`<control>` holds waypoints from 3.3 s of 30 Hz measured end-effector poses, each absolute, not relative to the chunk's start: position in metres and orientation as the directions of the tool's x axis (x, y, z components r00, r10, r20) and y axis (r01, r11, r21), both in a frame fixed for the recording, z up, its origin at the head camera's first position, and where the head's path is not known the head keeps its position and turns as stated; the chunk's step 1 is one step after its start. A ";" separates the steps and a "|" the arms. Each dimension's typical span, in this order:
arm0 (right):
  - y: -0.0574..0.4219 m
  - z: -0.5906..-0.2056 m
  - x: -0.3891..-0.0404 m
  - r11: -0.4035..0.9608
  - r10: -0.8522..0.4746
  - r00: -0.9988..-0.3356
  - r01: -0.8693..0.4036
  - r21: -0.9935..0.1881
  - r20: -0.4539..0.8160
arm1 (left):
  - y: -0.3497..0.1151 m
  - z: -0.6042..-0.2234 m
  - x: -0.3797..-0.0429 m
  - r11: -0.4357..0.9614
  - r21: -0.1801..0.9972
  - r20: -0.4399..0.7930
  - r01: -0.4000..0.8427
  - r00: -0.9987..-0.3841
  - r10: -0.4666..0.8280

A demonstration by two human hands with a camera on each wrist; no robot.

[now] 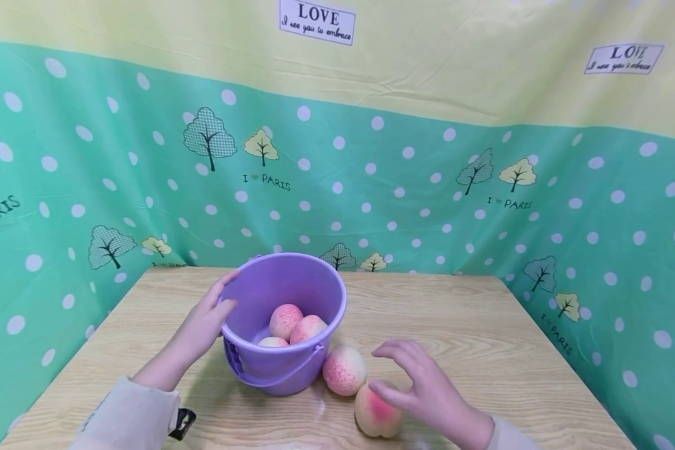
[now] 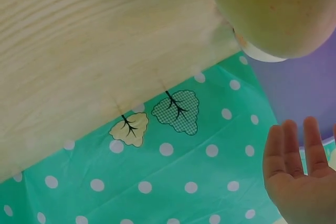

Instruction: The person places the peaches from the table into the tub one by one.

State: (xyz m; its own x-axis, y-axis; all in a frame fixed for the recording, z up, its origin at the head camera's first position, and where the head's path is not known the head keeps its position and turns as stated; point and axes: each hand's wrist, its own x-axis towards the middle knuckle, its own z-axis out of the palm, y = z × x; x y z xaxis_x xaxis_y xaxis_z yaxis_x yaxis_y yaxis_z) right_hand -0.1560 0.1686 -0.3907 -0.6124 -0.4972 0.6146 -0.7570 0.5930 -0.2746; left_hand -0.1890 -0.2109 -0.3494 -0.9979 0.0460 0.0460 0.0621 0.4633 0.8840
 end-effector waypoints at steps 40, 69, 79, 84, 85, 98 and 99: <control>0.176 -0.418 -0.149 0.666 -0.500 -0.744 -0.658 -0.351 0.444 | -0.211 -0.351 -0.190 0.475 0.879 0.031 0.044 -0.999 0.036; 0.173 -0.426 -0.147 0.681 -0.538 -0.791 -0.611 -0.403 0.290 | -0.211 -0.351 -0.191 0.456 0.888 0.036 0.054 -0.998 0.047; 0.172 -0.427 -0.147 0.663 -0.554 -0.779 -0.626 -0.411 0.293 | -0.211 -0.350 -0.190 0.450 0.892 0.031 0.048 -0.999 0.044; 0.171 -0.425 -0.147 0.676 -0.562 -0.796 -0.600 -0.428 0.227 | -0.210 -0.350 -0.191 0.452 0.890 0.039 0.057 -0.998 0.048; 0.171 -0.425 -0.147 0.681 -0.564 -0.798 -0.594 -0.429 0.211 | -0.210 -0.350 -0.191 0.452 0.890 0.041 0.059 -0.998 0.049; 0.166 -0.426 -0.150 0.701 -0.582 -0.809 -0.551 -0.453 0.084 | -0.210 -0.350 -0.190 0.454 0.888 0.054 0.068 -0.998 0.045; 0.165 -0.426 -0.150 0.696 -0.586 -0.805 -0.558 -0.452 0.090 | -0.210 -0.350 -0.190 0.455 0.888 0.056 0.070 -0.997 0.044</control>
State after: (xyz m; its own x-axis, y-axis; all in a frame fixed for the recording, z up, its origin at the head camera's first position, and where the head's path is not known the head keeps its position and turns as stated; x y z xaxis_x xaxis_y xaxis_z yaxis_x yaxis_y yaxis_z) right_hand -0.1504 0.1654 -0.4264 -0.8051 -0.5863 0.0898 -0.5575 0.6965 -0.4518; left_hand -0.1901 -0.2099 -0.3501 -0.9975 0.0439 0.0558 0.0696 0.4547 0.8879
